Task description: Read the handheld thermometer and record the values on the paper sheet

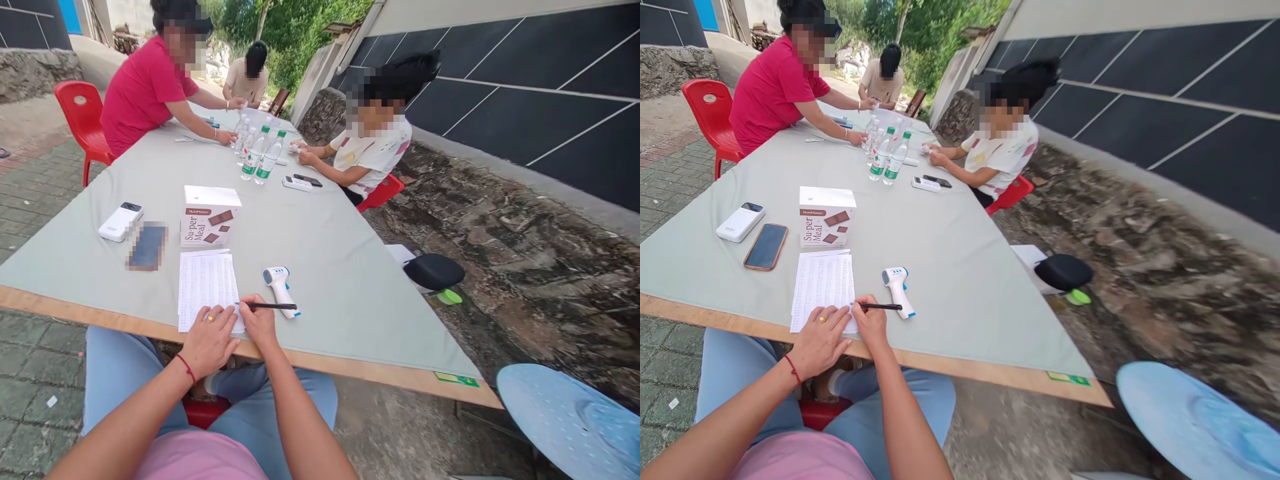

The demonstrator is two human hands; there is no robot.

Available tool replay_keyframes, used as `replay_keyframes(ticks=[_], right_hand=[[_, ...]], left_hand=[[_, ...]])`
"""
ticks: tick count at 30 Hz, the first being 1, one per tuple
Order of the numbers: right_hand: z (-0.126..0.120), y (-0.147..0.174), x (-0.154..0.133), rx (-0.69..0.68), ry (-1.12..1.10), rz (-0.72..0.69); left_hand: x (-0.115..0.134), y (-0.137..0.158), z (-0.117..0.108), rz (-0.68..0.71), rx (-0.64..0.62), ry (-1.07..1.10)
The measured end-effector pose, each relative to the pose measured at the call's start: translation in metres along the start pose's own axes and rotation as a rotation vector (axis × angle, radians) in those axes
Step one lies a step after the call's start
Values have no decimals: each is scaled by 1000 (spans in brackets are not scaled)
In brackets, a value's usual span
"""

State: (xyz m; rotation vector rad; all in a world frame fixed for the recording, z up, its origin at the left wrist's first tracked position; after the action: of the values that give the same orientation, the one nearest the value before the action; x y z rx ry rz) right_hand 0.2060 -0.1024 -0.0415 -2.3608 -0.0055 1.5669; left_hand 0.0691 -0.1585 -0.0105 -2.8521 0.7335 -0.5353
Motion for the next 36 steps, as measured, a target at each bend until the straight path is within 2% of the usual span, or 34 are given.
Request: replay_keyframes(ticks=[14, 24, 36], right_hand=[[2, 1, 2, -48, 71, 4], [2, 0, 4, -39, 52, 5], [0, -1, 6, 27, -7, 4]], left_hand=[[0, 0, 1, 11, 5, -49], [2, 0, -2, 17, 19, -145], [2, 0, -4, 5, 42, -146]])
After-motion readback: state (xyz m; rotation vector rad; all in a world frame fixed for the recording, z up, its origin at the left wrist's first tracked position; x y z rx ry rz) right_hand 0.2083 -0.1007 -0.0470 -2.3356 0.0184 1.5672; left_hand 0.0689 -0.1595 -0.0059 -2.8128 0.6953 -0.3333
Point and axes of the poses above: each hand's wrist, its own y-axis away from the middle knuckle, its own z-axis out of the palm, x = y × z, the point moved 5 cm from there along -y, towards the middle knuckle, and after that the axes turned 7 degrees about -z, right-handed, at the moved point
